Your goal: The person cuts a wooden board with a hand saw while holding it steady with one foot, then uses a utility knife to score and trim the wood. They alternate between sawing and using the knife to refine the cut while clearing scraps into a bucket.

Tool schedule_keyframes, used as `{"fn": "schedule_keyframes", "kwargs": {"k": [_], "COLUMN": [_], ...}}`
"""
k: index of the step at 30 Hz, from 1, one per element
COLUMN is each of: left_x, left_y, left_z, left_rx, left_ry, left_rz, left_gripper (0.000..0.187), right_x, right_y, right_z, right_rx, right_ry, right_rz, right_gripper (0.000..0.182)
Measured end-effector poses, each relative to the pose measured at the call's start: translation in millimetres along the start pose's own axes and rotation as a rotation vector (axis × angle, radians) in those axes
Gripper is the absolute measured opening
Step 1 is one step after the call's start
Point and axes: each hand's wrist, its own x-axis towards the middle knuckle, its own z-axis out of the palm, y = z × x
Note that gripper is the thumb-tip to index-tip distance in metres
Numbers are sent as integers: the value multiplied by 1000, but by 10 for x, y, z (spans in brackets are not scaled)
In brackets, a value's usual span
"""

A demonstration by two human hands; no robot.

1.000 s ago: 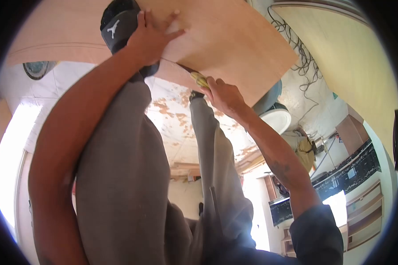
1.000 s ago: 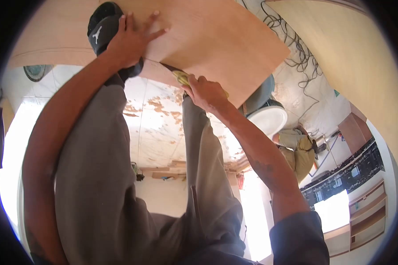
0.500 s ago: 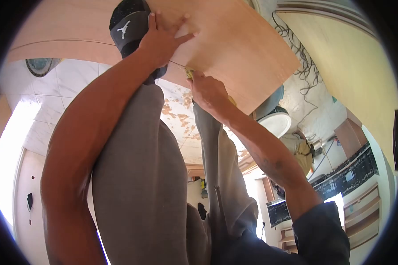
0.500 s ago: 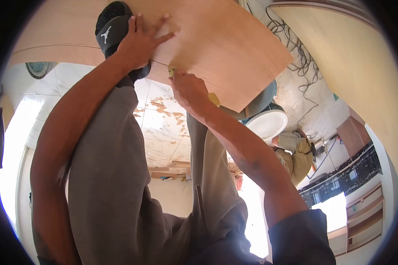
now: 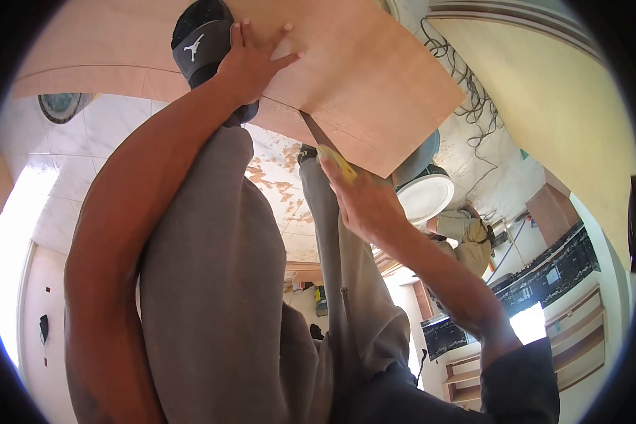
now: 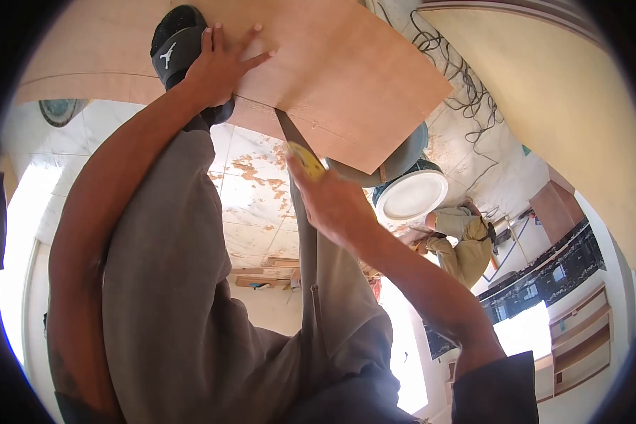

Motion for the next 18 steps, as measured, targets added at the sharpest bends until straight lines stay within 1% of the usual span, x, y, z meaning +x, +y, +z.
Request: {"fn": "schedule_keyframes", "kwargs": {"k": [2, 5, 6, 7, 8, 9, 11, 12, 13, 14, 15, 16, 17, 18], "left_x": [-9, -3, -14, -32, -46, -33, 16, -5, -22, -37, -20, 20, 41, 19], "left_y": [2, 1, 24, 83, 93, 20, -58, 5, 85, 118, 14, -66, -58, 13], "left_z": [-20, 6, -1, -32, -85, -104, -118, -149, -178, -186, -175, -120, -10, 65], "left_rx": [2, 0, -6, -17, -19, -3, 23, 16, 14, 8, 29, 38, 44, 35], "left_ry": [-9, -6, -4, -33, -62, -81, -97, -117, -118, -123, -111, -61, -14, 18], "left_rz": [-6, -13, -4, 3, 9, -2, -21, 1, 5, 11, -10, -24, -30, -20], "left_gripper": [103, 104, 105, 105, 106, 106, 107, 108, 108, 108, 109, 109, 110, 110], "right_x": [-434, -157, 254, 677, 1010, 1251, 1329, 1216, 1074, 763, 464, 119, -246, -491], "right_y": [-268, -259, -48, 85, 104, 49, 150, 146, 98, 40, -75, -85, -204, -224], "right_z": [-421, -393, -69, 103, 328, 365, 342, 341, 266, 190, -19, -74, -340, -427], "right_rx": [-14, 40, 41, 40, 51, 52, 51, 70, 77, 80, 68, 43, -7, 15], "right_ry": [-187, -194, -84, -28, 48, 147, 133, 103, 139, 83, 60, 38, -73, -145], "right_rz": [91, 105, 91, 23, -16, -66, -70, -48, -67, -6, 36, 46, 80, 86], "right_gripper": [61, 59, 58, 56, 55, 54, 53, 53, 51, 50, 49, 51, 56, 61]}}
